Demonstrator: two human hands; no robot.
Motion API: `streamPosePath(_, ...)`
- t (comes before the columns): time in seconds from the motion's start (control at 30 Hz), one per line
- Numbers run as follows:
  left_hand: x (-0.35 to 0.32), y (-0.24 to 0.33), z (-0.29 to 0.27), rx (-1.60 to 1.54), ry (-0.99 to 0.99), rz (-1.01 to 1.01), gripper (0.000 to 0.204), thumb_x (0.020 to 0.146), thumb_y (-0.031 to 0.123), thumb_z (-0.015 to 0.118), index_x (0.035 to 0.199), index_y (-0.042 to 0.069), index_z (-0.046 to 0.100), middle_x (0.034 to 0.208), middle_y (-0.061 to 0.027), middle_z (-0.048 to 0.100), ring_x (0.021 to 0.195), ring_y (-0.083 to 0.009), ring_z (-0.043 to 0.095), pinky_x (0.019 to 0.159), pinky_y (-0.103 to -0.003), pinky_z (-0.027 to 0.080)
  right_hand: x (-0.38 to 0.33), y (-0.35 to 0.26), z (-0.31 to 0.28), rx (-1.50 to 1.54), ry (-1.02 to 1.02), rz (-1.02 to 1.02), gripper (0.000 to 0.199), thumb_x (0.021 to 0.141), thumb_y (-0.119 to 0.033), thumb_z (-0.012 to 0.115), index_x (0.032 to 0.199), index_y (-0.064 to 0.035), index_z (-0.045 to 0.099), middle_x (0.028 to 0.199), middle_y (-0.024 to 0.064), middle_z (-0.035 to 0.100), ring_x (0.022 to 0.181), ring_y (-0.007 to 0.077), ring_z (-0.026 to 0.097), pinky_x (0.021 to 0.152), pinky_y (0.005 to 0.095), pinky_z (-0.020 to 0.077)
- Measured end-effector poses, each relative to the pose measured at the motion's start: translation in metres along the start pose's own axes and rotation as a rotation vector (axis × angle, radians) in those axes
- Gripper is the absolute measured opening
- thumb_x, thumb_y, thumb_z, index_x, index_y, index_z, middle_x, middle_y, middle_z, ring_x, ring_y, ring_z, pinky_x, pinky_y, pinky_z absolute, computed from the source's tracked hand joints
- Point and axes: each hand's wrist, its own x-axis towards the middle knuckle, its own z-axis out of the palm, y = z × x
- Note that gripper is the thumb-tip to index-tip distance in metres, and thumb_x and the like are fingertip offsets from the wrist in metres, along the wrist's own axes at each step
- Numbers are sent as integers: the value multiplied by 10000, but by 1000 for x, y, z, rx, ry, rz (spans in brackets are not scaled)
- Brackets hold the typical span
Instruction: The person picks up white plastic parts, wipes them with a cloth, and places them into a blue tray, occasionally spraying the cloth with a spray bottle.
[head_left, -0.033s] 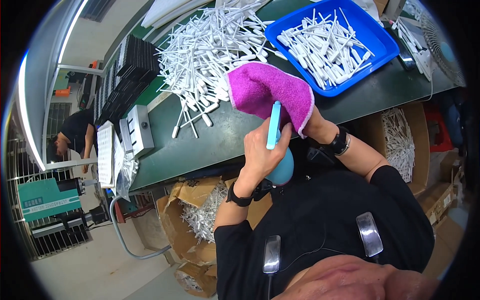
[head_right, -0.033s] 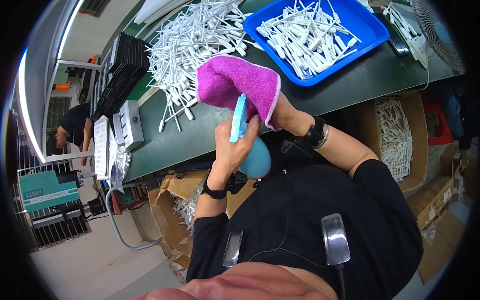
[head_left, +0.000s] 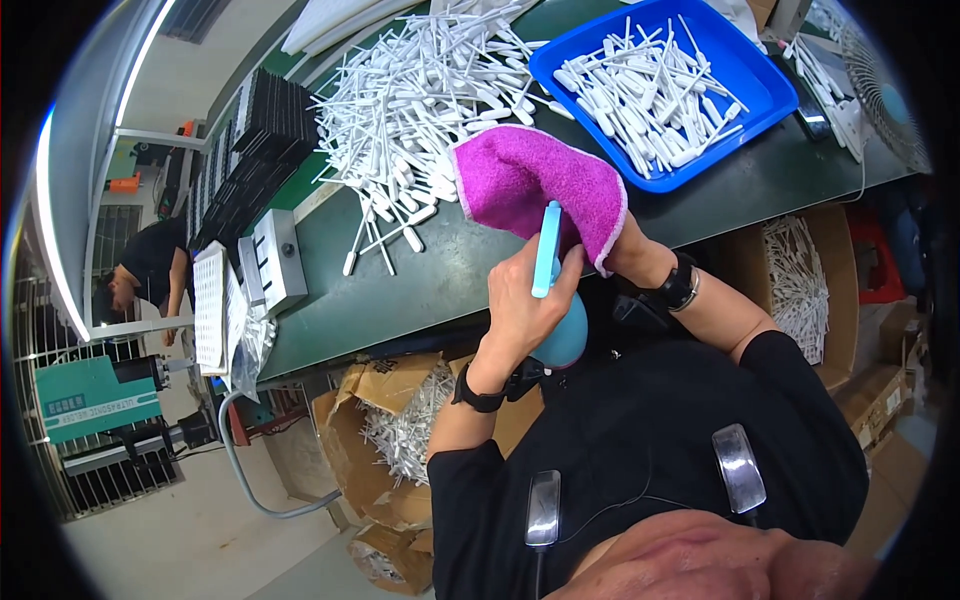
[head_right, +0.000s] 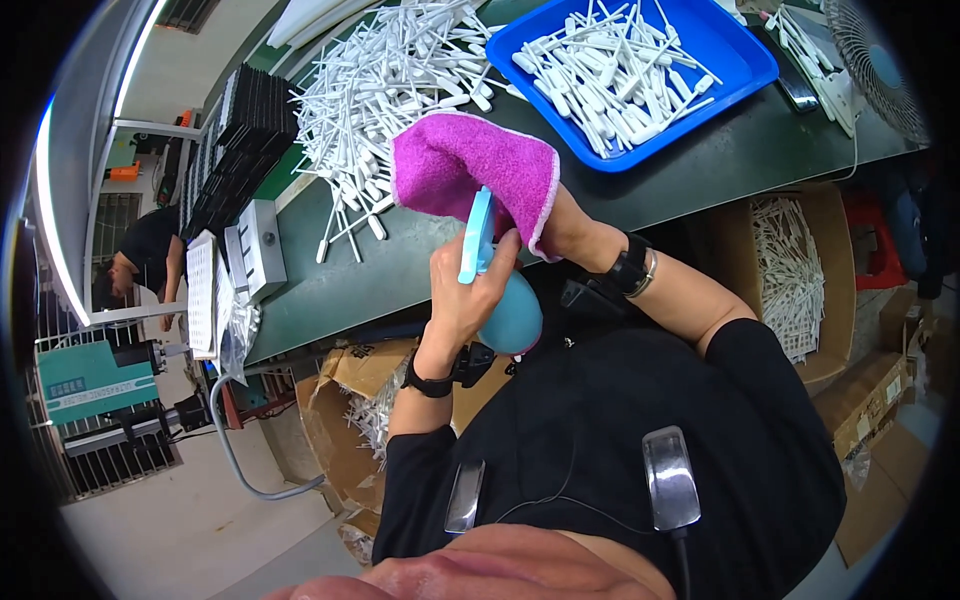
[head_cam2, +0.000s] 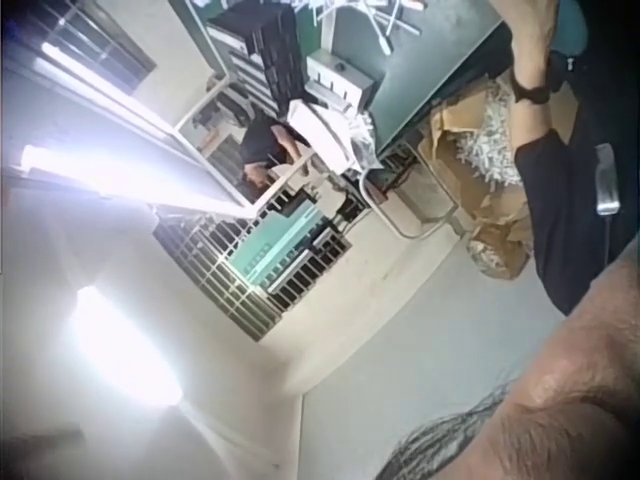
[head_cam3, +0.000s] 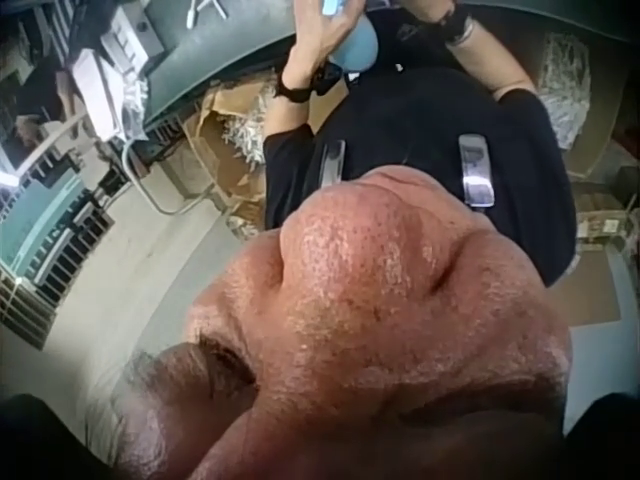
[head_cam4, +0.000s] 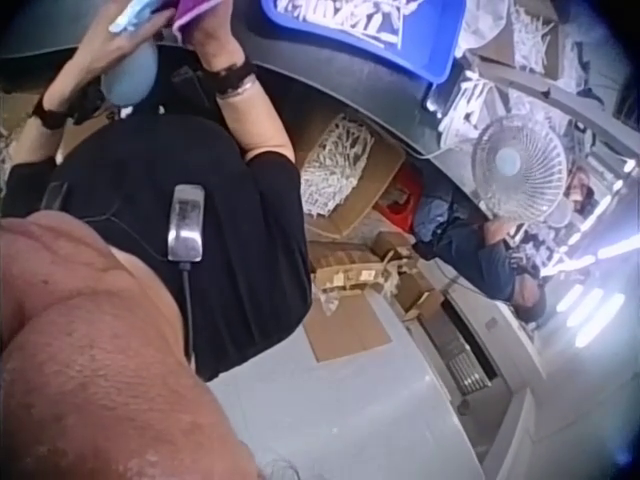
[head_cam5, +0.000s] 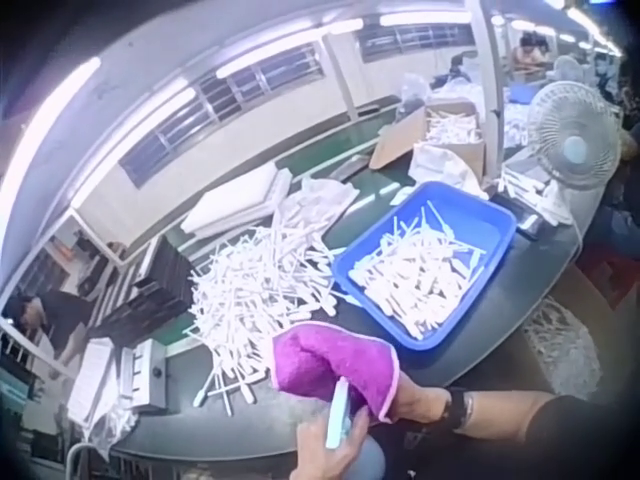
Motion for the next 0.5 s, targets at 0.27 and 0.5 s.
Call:
streamPosePath(0.27, 1, 3, 1, -4, -9, -40, 184, 817, 208, 651, 847, 31, 607, 614, -159, 589, 574, -370, 588, 515, -419, 446, 3, 11, -13, 26, -38, 97, 524, 952, -303, 507, 1374, -20, 379, 1329, 130, 483, 1187, 213, 506, 1011, 350, 425)
streamPosePath(0.5, -2, 8, 3, 37, 4, -27, 198, 819, 223, 648, 850, 31, 610, 630, -165, 599, 590, -382, 589, 519, -428, 449, 4, -1, -5, 166, 24, 97, 311, 910, -243, 572, 1129, -24, 548, 963, 57, 611, 794, 116, 603, 634, 243, 516)
